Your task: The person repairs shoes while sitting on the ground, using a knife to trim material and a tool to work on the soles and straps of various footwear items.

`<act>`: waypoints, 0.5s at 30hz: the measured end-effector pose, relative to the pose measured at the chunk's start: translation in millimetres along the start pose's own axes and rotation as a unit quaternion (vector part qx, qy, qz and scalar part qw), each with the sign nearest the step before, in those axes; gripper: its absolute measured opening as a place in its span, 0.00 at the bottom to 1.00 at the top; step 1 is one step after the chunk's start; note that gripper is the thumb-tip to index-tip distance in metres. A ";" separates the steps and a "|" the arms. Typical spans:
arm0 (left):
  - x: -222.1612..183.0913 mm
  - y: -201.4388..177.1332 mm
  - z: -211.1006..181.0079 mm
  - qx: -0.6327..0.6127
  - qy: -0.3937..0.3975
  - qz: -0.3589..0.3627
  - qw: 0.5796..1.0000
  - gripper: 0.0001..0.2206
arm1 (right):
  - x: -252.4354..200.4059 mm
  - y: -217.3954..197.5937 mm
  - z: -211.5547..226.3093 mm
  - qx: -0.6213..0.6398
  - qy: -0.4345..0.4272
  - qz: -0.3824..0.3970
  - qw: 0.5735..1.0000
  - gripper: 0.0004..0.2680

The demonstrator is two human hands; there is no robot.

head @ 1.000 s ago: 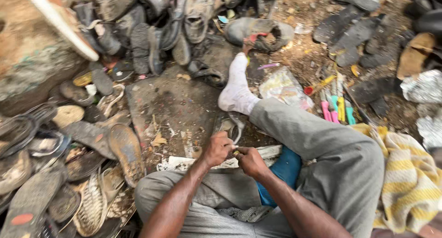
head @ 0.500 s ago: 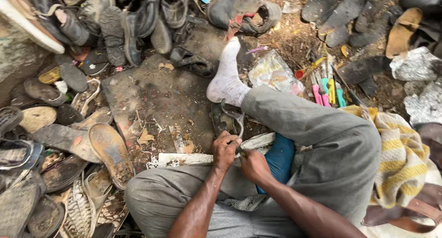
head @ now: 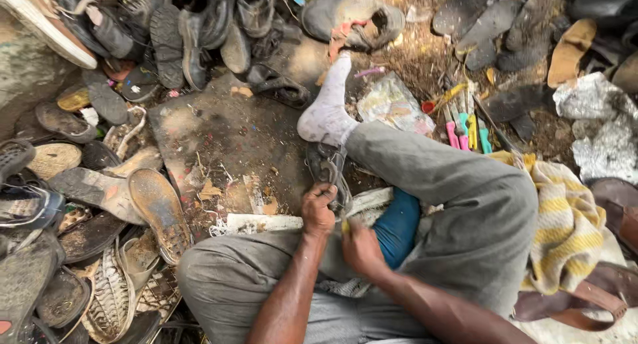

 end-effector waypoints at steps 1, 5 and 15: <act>5.4 0.5 8.0 -0.100 -0.024 0.003 0.995 0.05 | -10.1 0.0 -1.8 0.003 0.007 0.012 1.000 0.12; 20.4 -0.8 33.8 -0.312 -0.111 0.011 0.944 0.07 | 7.9 -2.8 -13.4 0.039 -0.017 -0.013 0.999 0.13; 9.3 -4.3 -7.2 -0.482 -0.191 0.033 0.854 0.12 | -28.1 -25.2 0.8 0.130 0.061 0.017 0.990 0.12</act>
Point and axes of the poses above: each hand's wrist, its own x-axis towards the middle knuckle, its own y-axis out of the palm, z = x × y, the point moved 4 cm from there along x, towards the middle knuckle, and after that the axes turned 10 degrees about -y, right-handed, at the moved point
